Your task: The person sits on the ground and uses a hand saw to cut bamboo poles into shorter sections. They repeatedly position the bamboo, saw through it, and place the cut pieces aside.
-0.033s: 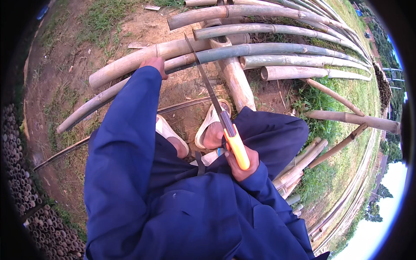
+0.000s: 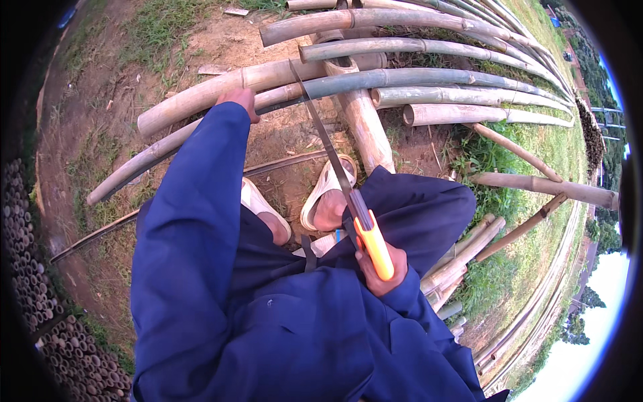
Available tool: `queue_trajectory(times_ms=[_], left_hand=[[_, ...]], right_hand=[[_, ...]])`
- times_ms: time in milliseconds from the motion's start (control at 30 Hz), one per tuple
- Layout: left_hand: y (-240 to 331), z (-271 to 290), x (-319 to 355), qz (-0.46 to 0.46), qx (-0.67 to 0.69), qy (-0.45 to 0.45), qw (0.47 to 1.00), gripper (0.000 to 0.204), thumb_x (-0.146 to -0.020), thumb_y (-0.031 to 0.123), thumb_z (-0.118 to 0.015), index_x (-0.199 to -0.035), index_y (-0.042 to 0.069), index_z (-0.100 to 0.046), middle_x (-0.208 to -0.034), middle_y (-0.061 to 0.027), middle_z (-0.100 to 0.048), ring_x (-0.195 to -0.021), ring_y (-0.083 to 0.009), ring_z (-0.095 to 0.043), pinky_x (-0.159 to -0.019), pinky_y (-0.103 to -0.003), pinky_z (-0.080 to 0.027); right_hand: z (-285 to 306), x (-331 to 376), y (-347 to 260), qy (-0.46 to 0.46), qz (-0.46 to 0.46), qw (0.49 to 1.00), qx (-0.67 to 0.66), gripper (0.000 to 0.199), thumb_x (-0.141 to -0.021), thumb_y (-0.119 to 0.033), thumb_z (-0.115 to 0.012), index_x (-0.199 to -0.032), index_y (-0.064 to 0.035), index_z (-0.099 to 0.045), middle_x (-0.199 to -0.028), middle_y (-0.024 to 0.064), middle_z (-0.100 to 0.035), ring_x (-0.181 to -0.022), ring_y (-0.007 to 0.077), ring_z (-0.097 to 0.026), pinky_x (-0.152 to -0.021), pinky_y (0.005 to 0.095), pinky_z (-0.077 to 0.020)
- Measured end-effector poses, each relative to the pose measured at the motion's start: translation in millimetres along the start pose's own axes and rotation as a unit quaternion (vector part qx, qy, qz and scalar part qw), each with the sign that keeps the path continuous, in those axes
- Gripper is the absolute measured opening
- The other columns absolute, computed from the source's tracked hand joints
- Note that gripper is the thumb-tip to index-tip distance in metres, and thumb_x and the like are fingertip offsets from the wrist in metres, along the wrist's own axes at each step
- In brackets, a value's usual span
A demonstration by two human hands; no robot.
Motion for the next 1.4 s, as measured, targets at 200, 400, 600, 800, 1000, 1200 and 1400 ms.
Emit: queue_trajectory(times_ms=[200,400,600,800,1000,1200,1400], left_hand=[[-1.5,-1.4,-12.2,0.027,0.004,-0.027,0.999,0.06,-0.073,0.035,-0.087,-0.123,0.006,-0.071,-0.115,-0.0211,-0.074,-0.112,-0.0358,-0.071,-0.1,-0.046,-0.056],[6.3,-21.3,23.9,-0.025,0.043,0.197,0.979,0.102,-0.07,0.057,-0.086,-0.155,0.018,-0.045,-0.148,-0.0184,-0.055,-0.146,-0.0337,-0.044,-0.12,-0.053,-0.033],[-9.1,-19.5,7.9,-0.034,0.099,0.218,0.97,0.091,-0.075,0.053,-0.082,-0.151,0.018,-0.048,-0.143,-0.0146,-0.057,-0.137,-0.0324,-0.049,-0.117,-0.049,-0.033],[-4.8,-18.1,-0.6,0.059,0.005,0.032,0.998,0.064,-0.08,0.038,-0.082,-0.133,0.012,-0.058,-0.124,-0.0155,-0.071,-0.118,-0.0349,-0.068,-0.102,-0.046,-0.053],[-8.0,-17.3,2.1,0.046,-0.003,0.036,0.998,0.046,-0.081,0.029,-0.08,-0.119,0.008,-0.067,-0.113,-0.0164,-0.076,-0.109,-0.0347,-0.073,-0.094,-0.046,-0.058],[-9.1,-15.3,-6.8,0.048,-0.008,0.036,0.998,0.048,-0.081,0.032,-0.08,-0.12,0.009,-0.067,-0.112,-0.0182,-0.075,-0.107,-0.0363,-0.073,-0.093,-0.047,-0.057],[-4.2,-13.4,-6.0,0.054,-0.009,0.039,0.998,0.035,-0.082,0.024,-0.076,-0.113,0.007,-0.072,-0.112,-0.018,-0.076,-0.107,-0.0353,-0.074,-0.093,-0.046,-0.059]], right_hand=[[-5.0,-47.7,19.1,-0.002,-0.008,0.999,-0.049,0.02,-0.093,-0.004,-0.068,-0.113,0.0027,-0.07,-0.084,0.0158,-0.073,-0.074,0.0224,-0.072,-0.072,0.0342,-0.0554],[-5.1,-59.8,19.5,0.014,0.029,0.998,-0.059,0.012,-0.094,-0.007,-0.071,-0.102,0.001,-0.069,-0.076,0.0127,-0.069,-0.067,0.02,-0.068,-0.066,0.0337,-0.0534],[-5.8,-60.6,19.1,0.005,0.031,0.998,-0.054,0.016,-0.093,-0.005,-0.071,-0.108,0.0009,-0.07,-0.084,0.0142,-0.073,-0.074,0.0216,-0.072,-0.072,0.0338,-0.0558],[-11.9,-51.1,30.0,0.016,-0.002,0.998,-0.066,0.022,-0.093,-0.004,-0.071,-0.114,0.0022,-0.07,-0.091,0.0172,-0.075,-0.084,0.0253,-0.076,-0.077,0.0338,-0.0569],[4.2,18.7,11.0,0.026,0.031,0.999,-0.009,0.03,-0.093,-0.003,-0.069,-0.122,0.004,-0.068,-0.098,0.0153,-0.075,-0.089,0.0239,-0.076,-0.084,0.0319,-0.0561],[-10.5,-44.2,15.1,0.004,-0.017,0.999,-0.051,0.025,-0.093,-0.005,-0.07,-0.117,0.0032,-0.069,-0.081,0.0157,-0.072,-0.073,0.0217,-0.072,-0.07,0.0333,-0.0551],[13.6,4.2,0.0,-0.002,-0.058,0.997,-0.045,0.03,-0.093,0.0,-0.067,-0.122,0.0048,-0.068,-0.102,0.0148,-0.076,-0.092,0.0223,-0.075,-0.085,0.0318,-0.0564]])
Point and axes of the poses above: each hand's wrist, its own x-axis away from the middle knuckle, its own z-axis out of the back of the hand, y = z × x, the point moved 5 cm from there along -x, towards the middle knuckle
